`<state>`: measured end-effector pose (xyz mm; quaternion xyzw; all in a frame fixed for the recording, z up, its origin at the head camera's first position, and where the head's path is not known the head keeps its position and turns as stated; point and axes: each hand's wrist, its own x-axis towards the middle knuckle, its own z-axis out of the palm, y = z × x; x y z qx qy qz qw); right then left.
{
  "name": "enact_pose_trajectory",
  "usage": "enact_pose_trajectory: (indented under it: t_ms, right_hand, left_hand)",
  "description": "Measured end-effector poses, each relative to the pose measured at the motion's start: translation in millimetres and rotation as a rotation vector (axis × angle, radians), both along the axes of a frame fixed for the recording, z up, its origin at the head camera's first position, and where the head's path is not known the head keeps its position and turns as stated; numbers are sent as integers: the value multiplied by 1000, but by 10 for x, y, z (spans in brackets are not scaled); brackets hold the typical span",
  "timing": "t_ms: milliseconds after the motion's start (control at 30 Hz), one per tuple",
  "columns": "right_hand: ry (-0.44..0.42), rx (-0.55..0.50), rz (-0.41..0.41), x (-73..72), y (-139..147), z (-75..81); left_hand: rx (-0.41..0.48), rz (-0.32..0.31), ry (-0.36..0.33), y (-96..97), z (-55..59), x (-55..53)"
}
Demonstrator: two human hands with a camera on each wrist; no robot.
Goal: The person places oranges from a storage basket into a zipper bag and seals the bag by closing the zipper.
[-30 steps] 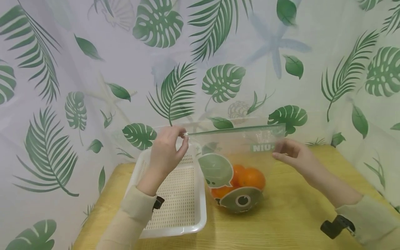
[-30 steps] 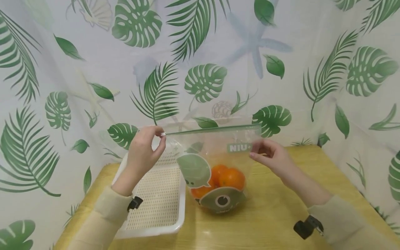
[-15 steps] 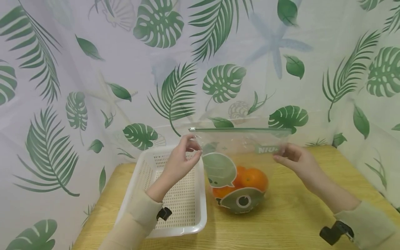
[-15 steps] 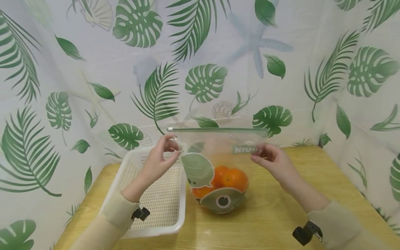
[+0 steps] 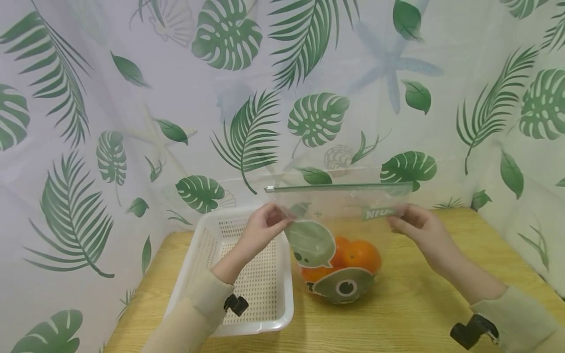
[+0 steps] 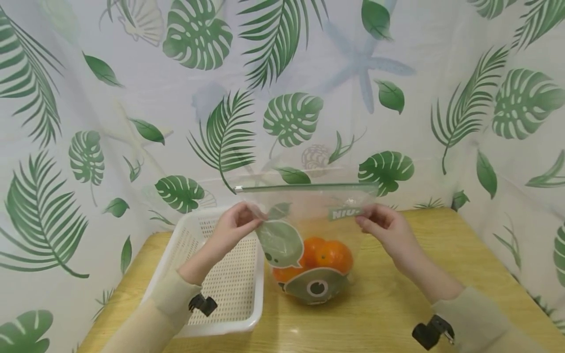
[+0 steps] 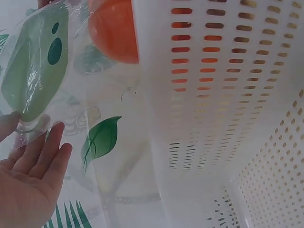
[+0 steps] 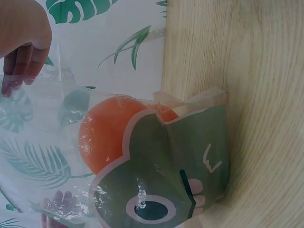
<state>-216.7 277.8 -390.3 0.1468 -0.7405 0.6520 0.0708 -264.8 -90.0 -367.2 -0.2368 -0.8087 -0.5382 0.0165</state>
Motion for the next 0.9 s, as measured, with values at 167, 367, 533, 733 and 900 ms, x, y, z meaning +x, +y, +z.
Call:
enact_pose_trajectory:
  t_ms: [167,367,533,733,900]
  right_hand:
    - [6,-19,-6,9,7,5]
    - [5,-23,-18,20,22,15]
    - [11,-29,-28,53,14,47]
    - [10,-13,-49,114,7,107]
    - [9,-14,-30,169,12,129]
  left_hand:
    - [3,15,24,-18,13,-4]
    - [-62,46,87,-39,41,28]
    - [-86,71,129,-42,101,89]
    - [-64,56,136,-57,152,166]
    - [-34,13,87,-66,163,229]
